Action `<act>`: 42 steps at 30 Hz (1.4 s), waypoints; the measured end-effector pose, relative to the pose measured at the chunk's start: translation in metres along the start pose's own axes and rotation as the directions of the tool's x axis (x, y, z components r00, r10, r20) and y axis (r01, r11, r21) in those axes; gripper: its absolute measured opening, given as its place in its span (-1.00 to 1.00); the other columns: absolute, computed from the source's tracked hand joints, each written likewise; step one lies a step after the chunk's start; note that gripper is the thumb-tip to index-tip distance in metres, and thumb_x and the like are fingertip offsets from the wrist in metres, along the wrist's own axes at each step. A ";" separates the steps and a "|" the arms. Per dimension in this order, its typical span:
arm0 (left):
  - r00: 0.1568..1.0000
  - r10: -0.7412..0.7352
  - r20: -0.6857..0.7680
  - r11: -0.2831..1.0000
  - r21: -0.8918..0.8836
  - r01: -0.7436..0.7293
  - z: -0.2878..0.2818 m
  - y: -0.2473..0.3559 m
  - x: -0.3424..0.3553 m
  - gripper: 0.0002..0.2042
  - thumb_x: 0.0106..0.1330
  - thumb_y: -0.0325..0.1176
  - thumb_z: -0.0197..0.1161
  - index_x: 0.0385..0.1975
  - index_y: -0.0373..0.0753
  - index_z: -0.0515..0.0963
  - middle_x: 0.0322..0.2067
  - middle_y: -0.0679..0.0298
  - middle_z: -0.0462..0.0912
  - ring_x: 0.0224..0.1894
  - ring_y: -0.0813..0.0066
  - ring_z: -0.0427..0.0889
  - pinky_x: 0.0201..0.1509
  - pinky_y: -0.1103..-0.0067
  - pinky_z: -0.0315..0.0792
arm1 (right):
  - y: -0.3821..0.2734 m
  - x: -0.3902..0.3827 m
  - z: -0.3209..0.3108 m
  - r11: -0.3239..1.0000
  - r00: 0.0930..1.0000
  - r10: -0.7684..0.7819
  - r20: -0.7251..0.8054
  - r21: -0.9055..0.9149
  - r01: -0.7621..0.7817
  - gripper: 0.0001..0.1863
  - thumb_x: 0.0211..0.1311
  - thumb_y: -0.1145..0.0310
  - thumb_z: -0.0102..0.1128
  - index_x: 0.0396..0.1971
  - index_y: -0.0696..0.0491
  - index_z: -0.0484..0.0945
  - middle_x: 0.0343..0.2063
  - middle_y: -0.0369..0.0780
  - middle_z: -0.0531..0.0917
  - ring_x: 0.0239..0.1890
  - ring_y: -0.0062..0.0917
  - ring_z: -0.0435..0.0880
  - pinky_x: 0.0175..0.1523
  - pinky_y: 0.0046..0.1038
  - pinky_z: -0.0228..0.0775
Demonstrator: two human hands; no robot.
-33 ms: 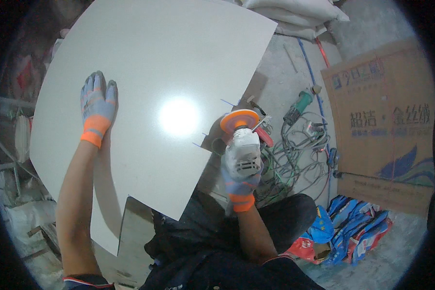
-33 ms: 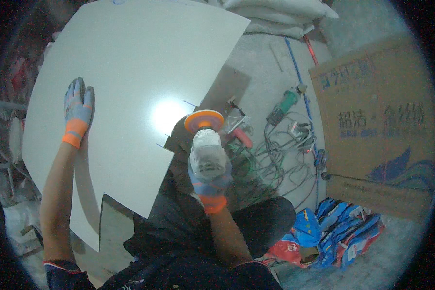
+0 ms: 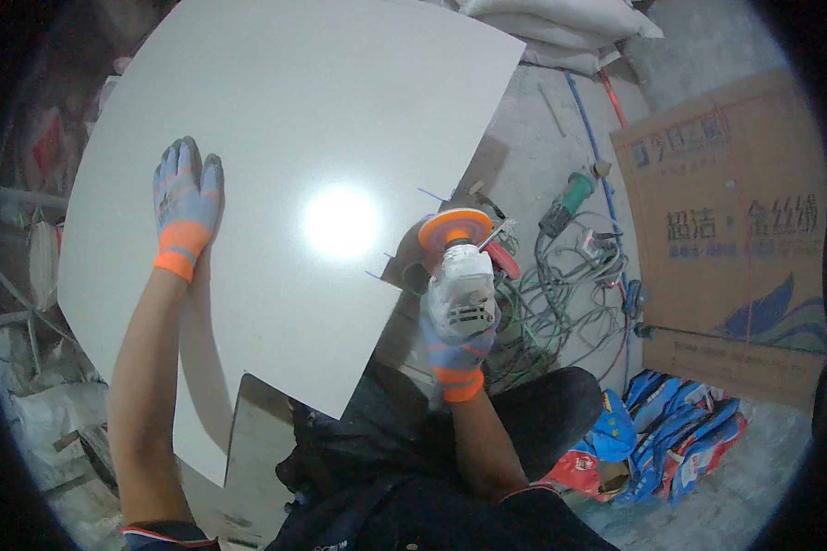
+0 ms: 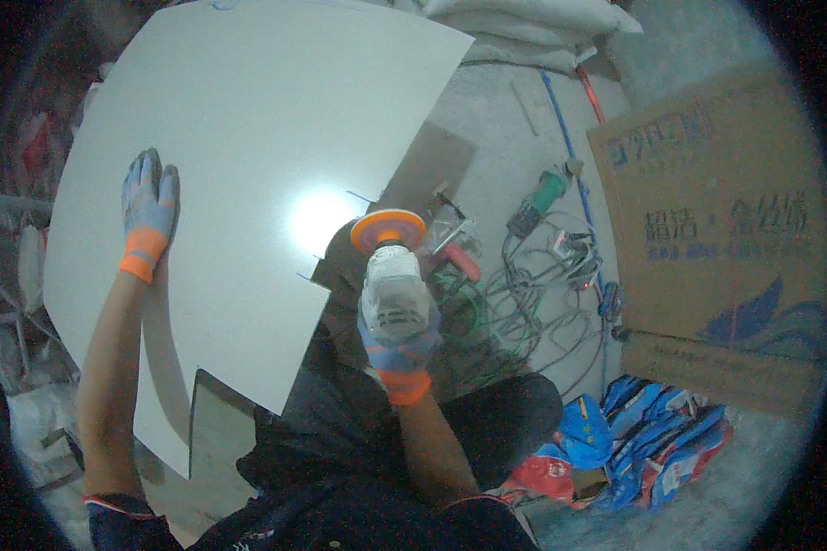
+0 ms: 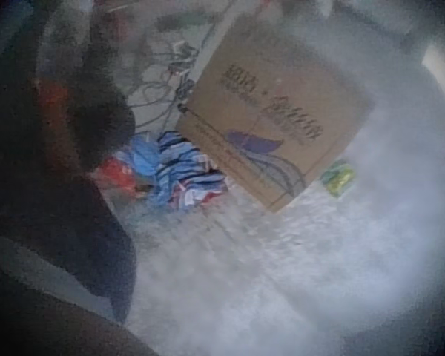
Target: The person picks up a large white tile and places it on the floor. They then use an angle grinder to smooth the edges of the tile while sitting on the floor.
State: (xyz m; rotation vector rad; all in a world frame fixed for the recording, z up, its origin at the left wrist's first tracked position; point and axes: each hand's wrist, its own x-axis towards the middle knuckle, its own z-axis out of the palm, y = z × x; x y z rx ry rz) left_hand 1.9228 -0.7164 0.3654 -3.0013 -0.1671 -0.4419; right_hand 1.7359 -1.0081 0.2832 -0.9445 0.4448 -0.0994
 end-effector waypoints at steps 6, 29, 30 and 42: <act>1.000 0.009 0.012 1.000 0.007 -0.010 0.001 -0.002 0.001 -0.49 0.23 -0.07 -0.13 0.12 -0.25 0.18 0.16 0.10 0.13 0.22 0.18 0.03 0.27 0.42 -0.07 | 0.000 0.001 0.000 0.999 0.999 0.011 -0.042 0.049 -0.009 -0.47 0.04 0.02 -0.04 -0.05 0.06 0.32 -0.07 -0.18 0.40 -0.01 -0.46 0.37 0.08 -0.41 0.23; 0.992 0.122 -0.028 0.968 -0.219 -0.126 -0.025 0.006 -0.070 -0.52 0.20 -0.19 -0.02 0.08 -0.32 0.21 0.10 0.00 0.20 0.18 0.11 0.10 0.25 0.37 0.01 | -0.024 0.005 0.005 -0.165 0.912 -0.283 0.298 -0.951 0.260 -0.63 0.11 0.14 -0.09 -0.13 0.01 0.37 -0.15 -0.22 0.44 -0.08 -0.42 0.41 -0.05 -0.34 0.31; 0.990 0.131 -0.045 0.975 -0.175 -0.137 -0.024 0.006 -0.070 -0.52 0.19 -0.19 -0.01 0.08 -0.31 0.22 0.10 0.02 0.21 0.18 0.11 0.11 0.25 0.37 0.02 | -0.022 0.006 0.002 -0.197 0.908 -0.276 0.315 -0.943 0.268 -0.63 0.11 0.13 -0.09 -0.13 0.00 0.37 -0.15 -0.22 0.45 -0.08 -0.42 0.41 -0.05 -0.34 0.32; 0.997 0.058 -0.053 0.977 -0.200 -0.068 -0.019 0.004 -0.064 -0.54 0.19 -0.20 0.00 0.06 -0.27 0.25 0.09 0.05 0.23 0.17 0.13 0.14 0.24 0.37 0.04 | -0.070 0.020 -0.021 0.364 0.895 0.083 0.439 0.822 -0.437 -0.44 0.05 -0.04 -0.12 0.04 -0.07 0.27 -0.01 -0.20 0.37 0.04 -0.26 0.31 0.13 -0.12 0.09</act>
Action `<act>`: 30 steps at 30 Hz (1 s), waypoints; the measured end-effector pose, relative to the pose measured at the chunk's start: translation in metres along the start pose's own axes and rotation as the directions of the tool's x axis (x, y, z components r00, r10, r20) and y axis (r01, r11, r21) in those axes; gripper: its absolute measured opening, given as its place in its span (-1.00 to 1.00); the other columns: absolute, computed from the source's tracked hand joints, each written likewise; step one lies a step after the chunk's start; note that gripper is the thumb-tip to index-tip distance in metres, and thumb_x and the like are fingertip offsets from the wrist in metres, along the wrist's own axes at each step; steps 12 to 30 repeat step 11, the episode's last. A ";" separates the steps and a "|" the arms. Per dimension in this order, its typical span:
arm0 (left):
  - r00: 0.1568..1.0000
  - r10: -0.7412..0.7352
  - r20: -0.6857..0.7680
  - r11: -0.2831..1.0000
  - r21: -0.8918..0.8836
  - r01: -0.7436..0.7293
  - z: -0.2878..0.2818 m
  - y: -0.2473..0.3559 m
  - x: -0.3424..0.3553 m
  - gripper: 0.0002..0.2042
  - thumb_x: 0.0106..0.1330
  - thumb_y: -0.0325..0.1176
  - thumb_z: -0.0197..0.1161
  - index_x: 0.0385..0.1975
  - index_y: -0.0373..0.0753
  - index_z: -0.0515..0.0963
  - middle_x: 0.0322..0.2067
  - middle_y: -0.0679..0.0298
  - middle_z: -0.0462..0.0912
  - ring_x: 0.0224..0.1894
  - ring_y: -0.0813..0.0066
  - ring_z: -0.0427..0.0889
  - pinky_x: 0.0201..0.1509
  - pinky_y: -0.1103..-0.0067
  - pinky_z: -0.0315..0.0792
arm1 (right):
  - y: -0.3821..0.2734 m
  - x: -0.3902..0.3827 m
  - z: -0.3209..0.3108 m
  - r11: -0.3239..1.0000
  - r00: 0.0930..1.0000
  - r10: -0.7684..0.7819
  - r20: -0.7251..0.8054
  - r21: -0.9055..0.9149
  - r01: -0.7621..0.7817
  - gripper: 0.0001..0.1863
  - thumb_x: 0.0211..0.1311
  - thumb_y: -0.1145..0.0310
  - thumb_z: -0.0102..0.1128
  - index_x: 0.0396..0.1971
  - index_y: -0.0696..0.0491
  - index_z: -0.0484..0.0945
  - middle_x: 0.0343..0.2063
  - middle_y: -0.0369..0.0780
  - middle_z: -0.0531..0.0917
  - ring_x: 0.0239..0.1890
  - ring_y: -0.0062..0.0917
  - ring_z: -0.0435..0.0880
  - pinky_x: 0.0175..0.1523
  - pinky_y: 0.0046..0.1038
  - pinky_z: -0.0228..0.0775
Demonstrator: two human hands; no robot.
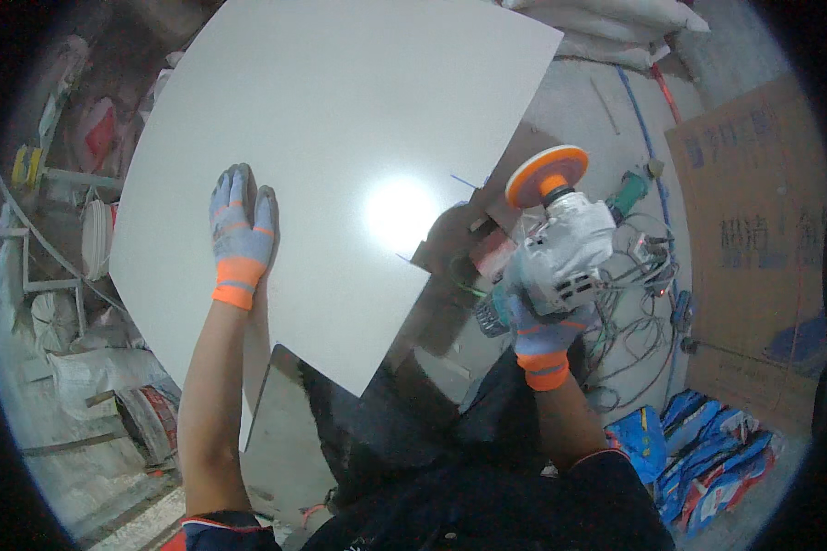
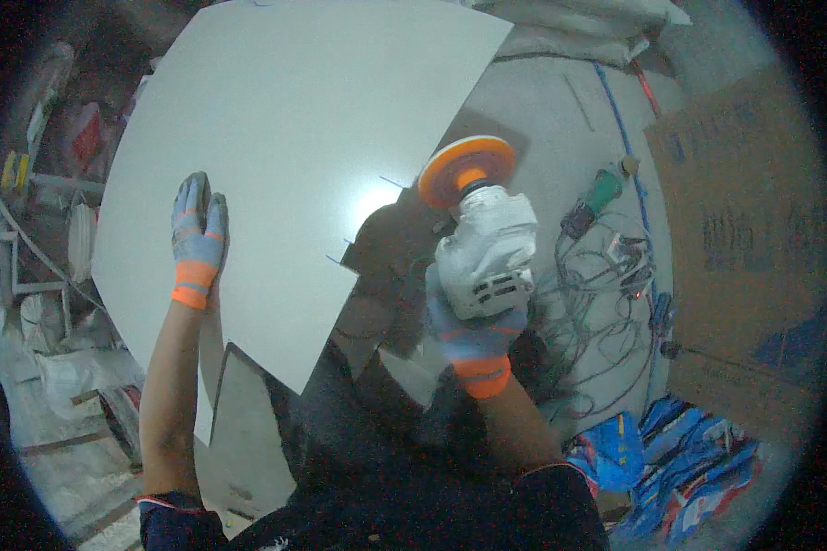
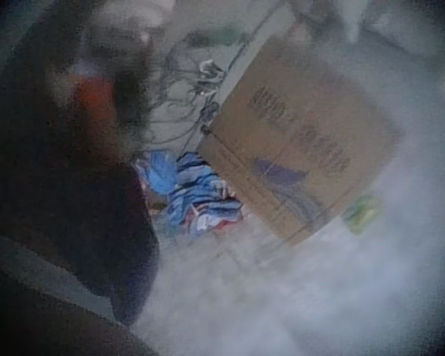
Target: The person picks up a large white tile and places it on the floor. They then use an angle grinder to smooth the edges of the tile while sitting on the floor.
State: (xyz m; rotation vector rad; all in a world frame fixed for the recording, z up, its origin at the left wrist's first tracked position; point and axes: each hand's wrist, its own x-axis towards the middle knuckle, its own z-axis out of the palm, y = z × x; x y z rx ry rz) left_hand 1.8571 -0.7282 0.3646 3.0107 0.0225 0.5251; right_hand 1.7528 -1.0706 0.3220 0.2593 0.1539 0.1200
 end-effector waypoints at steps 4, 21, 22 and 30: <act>0.998 -0.057 -0.014 0.998 0.009 0.057 -0.001 0.004 0.000 -0.57 0.18 -0.21 0.01 0.03 -0.26 0.29 0.06 0.07 0.28 0.15 0.15 0.18 0.22 0.37 0.07 | -0.021 0.015 0.005 0.998 0.997 0.032 0.073 0.049 -0.035 -0.45 0.05 -0.04 -0.12 0.03 -0.08 0.28 0.00 -0.20 0.37 0.04 -0.27 0.31 0.13 -0.14 0.08; 0.991 -0.128 -0.050 0.992 0.003 0.128 -0.014 0.013 -0.021 -0.61 0.18 -0.22 0.01 -0.03 -0.27 0.36 0.00 0.05 0.35 0.10 0.14 0.26 0.18 0.38 0.14 | -0.013 0.027 -0.033 0.996 0.999 0.020 0.029 0.082 -0.022 -0.47 0.05 -0.03 -0.12 0.01 -0.10 0.30 0.00 -0.21 0.36 0.05 -0.27 0.30 0.14 -0.18 0.08; 0.991 -0.128 -0.050 0.992 0.003 0.128 -0.014 0.013 -0.021 -0.61 0.18 -0.22 0.01 -0.03 -0.27 0.36 0.00 0.05 0.35 0.10 0.14 0.26 0.18 0.38 0.14 | -0.013 0.027 -0.033 0.996 0.999 0.020 0.029 0.082 -0.022 -0.47 0.05 -0.03 -0.12 0.01 -0.10 0.30 0.00 -0.21 0.36 0.05 -0.27 0.30 0.14 -0.18 0.08; 0.991 -0.128 -0.050 0.992 0.003 0.128 -0.014 0.013 -0.021 -0.61 0.18 -0.22 0.01 -0.03 -0.27 0.36 0.00 0.05 0.35 0.10 0.14 0.26 0.18 0.38 0.14 | -0.013 0.027 -0.033 0.996 0.999 0.020 0.029 0.082 -0.022 -0.47 0.05 -0.03 -0.12 0.01 -0.10 0.30 0.00 -0.21 0.36 0.05 -0.27 0.30 0.14 -0.18 0.08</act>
